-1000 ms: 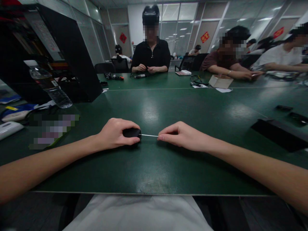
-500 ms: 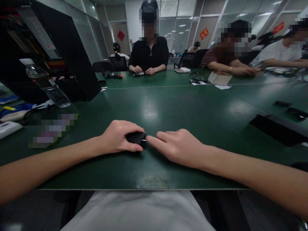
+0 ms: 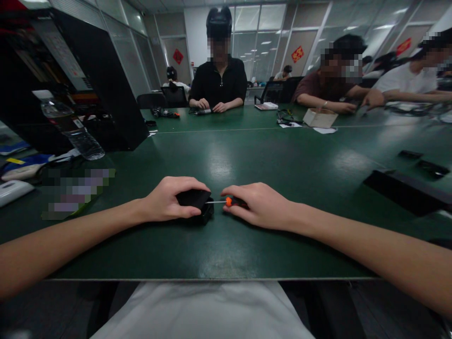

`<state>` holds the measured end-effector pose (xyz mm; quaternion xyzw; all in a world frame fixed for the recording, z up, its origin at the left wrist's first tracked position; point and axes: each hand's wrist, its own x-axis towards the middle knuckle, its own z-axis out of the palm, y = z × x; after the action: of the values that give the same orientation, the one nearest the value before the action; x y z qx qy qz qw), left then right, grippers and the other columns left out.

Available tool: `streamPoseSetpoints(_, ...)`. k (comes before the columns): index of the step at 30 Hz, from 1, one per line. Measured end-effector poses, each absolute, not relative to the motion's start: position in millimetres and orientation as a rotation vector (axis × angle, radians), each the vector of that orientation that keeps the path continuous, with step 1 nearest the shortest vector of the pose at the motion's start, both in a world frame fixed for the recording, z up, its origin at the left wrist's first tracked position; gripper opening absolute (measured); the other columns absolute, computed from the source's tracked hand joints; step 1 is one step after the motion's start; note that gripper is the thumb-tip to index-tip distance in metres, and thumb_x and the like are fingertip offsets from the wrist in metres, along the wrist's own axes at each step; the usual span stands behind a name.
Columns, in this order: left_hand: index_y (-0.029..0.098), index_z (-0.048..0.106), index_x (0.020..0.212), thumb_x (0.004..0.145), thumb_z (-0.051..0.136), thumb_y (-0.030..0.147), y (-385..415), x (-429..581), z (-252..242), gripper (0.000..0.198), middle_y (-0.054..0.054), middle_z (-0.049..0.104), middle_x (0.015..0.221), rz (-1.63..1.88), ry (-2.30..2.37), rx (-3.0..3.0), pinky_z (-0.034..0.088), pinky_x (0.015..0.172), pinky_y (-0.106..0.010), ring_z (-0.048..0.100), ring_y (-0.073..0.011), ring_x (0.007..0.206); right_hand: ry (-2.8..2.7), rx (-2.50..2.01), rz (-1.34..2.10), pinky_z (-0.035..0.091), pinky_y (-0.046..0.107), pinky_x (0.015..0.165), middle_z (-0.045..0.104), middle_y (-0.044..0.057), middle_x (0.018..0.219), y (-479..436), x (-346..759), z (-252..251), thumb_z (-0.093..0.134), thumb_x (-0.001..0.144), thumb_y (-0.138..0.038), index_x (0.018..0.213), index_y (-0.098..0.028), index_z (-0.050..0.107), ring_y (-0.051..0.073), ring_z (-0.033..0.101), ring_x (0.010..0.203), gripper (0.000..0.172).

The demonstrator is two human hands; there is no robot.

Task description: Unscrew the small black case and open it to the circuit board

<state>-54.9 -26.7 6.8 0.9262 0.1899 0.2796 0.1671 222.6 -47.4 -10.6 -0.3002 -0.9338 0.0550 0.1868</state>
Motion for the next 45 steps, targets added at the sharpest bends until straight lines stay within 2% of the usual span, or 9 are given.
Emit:
streamPoseSetpoints(6,0.013,0.069,0.116,0.089,0.073,0.042,-20,-64,14,0.04,-0.011,0.075,0.109,0.733,0.456,2.644,0.052,0.086,-0.028,0.071,-0.0208,0.096,-2.488,-0.863,0.277,0.046,0.024,0.066,0.073,0.003,0.09,-47,225,-6,0.056,0.1,-0.035,0.11,-0.015,0.067,0.013,0.065,0.071,0.025)
streamPoseSetpoints(13,0.014,0.069,0.115,0.085,0.077,0.048,-8,-81,23,0.047,-0.01,0.074,0.104,0.633,0.449,2.705,0.051,0.082,-0.027,0.07,-0.021,0.093,-2.398,-0.804,0.312,0.044,0.023,0.061,0.07,0.001,0.082,-55,223,-3,0.06,0.098,-0.035,0.102,-0.016,0.068,0.011,0.06,0.063,0.02)
streamPoseSetpoints(24,0.013,0.07,0.108,0.084,0.075,0.053,0,-90,35,0.047,-0.009,0.073,0.096,0.577,0.477,2.774,0.049,0.077,-0.024,0.068,-0.0185,0.085,-2.255,-0.9,0.42,0.046,0.024,0.059,0.074,0.003,0.085,-52,226,-1,0.062,0.095,-0.035,0.1,-0.018,0.071,0.012,0.063,0.066,0.02)
streamPoseSetpoints(29,0.012,0.069,0.112,0.086,0.074,0.051,0,-91,35,0.047,-0.01,0.073,0.099,0.541,0.494,2.811,0.049,0.078,-0.025,0.068,-0.0195,0.088,-2.221,-0.949,0.475,0.046,0.025,0.058,0.074,0.003,0.084,-51,226,2,0.063,0.093,-0.036,0.096,-0.018,0.073,0.014,0.063,0.066,0.021)
streamPoseSetpoints(38,0.014,0.067,0.118,0.088,0.073,0.048,9,-96,34,0.045,-0.011,0.072,0.106,0.517,0.544,2.787,0.049,0.084,-0.027,0.068,-0.0209,0.095,-2.21,-0.945,0.415,0.047,0.025,0.06,0.074,0.003,0.084,-49,230,4,0.063,0.093,-0.037,0.097,-0.019,0.073,0.014,0.064,0.066,0.021)
streamPoseSetpoints(45,0.013,0.067,0.113,0.091,0.067,0.054,9,-94,26,0.047,-0.01,0.071,0.1,0.496,0.561,2.785,0.047,0.079,-0.026,0.067,-0.0197,0.088,-2.25,-0.923,0.374,0.048,0.026,0.062,0.074,0.004,0.084,-42,234,2,0.063,0.094,-0.038,0.097,-0.018,0.072,0.014,0.064,0.066,0.022)
